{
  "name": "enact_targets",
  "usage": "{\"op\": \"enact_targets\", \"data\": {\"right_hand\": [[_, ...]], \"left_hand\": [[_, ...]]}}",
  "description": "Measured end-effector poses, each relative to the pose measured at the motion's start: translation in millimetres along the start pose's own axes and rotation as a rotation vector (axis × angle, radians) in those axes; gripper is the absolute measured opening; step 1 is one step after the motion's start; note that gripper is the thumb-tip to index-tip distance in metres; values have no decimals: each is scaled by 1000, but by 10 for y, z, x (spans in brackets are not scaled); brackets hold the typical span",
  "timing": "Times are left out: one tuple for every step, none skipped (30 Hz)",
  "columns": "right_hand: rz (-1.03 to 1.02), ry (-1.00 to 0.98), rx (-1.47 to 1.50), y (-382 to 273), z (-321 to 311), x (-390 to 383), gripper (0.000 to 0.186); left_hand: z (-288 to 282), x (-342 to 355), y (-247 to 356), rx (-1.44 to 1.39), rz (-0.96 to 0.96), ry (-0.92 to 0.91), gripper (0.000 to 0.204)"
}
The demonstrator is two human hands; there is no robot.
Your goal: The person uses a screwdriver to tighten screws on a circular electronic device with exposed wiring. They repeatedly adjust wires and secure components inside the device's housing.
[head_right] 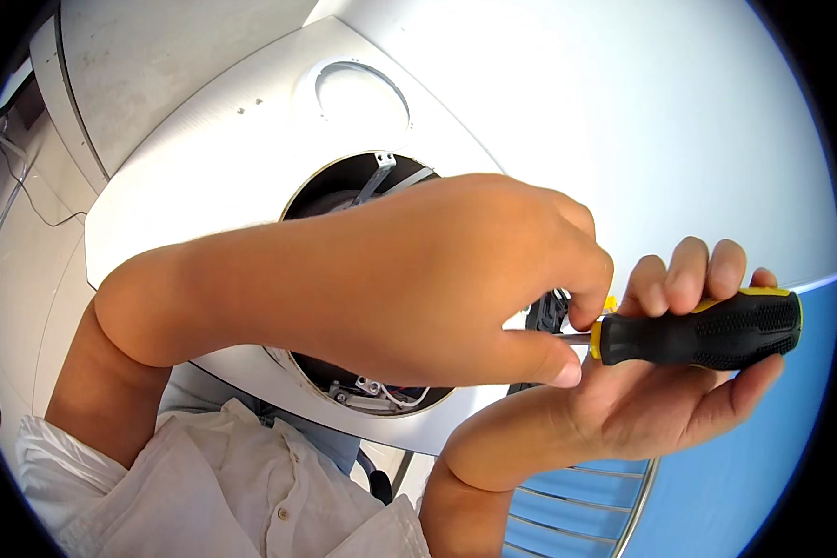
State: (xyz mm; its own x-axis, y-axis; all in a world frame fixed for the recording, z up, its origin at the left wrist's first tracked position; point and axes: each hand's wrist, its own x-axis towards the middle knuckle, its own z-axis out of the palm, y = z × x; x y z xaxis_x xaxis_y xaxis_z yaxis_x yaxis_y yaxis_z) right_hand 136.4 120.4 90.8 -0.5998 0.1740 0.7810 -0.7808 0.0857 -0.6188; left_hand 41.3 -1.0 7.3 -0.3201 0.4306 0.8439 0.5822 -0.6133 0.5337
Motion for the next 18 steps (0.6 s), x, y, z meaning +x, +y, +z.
{"op": "enact_targets", "data": {"right_hand": [[-13, 44, 3, -7, 12, 6, 40], [2, 25, -10, -14, 18, 17, 37], [-4, 29, -55, -25, 21, 33, 35], [31, -14, -38, -33, 17, 44, 33], [104, -156, 26, -53, 12, 81, 32], [148, -243, 102, -57, 5, 78, 35], [164, -279, 85, -68, 2, 83, 39], [169, -246, 40, -75, 3, 80, 42], [183, -250, 53, -78, 10, 65, 43], [211, -278, 54, -89, 24, 60, 46], [213, -286, 55, -94, 45, 49, 50], [211, -241, 44, -96, 72, 34, 49], [203, -202, 33, -97, 102, 18, 48], [200, -217, 47, -87, 129, 10, 43], [128, -130, 35, -80, 155, 3, 39], [79, -8, 1, -68, 172, 10, 35], [38, 92, -25, -60, 183, 26, 31], [43, 68, -50, -52, 186, 32, 29]], "left_hand": [[10, 4, 3, -37, -28, -9, 23], [29, 0, 16, -52, -36, 0, 24], [37, -1, 24, -55, -59, -9, 25], [43, -2, 31, -58, -82, -18, 25], [49, -2, 39, -48, -118, -44, 26], [55, 1, 45, -38, -138, -62, 27], [69, 2, 57, -12, -127, -19, 27], [97, -1, 80, 13, -98, 34, 27], [117, -9, 98, 38, -70, 87, 28], [131, -20, 113, 43, -132, 25, 28], [151, -31, 129, 49, -195, -36, 28], [167, -44, 142, 46, -237, -70, 28], [180, -54, 149, 118, -214, -41, 25], [195, -55, 150, 182, -169, 16, 23], [207, -53, 150, 245, -132, 54, 20], [217, -48, 148, 196, -92, 136, 19], [224, -41, 147, 145, -62, 200, 19], [231, -35, 148, 95, -30, 263, 19]]}}
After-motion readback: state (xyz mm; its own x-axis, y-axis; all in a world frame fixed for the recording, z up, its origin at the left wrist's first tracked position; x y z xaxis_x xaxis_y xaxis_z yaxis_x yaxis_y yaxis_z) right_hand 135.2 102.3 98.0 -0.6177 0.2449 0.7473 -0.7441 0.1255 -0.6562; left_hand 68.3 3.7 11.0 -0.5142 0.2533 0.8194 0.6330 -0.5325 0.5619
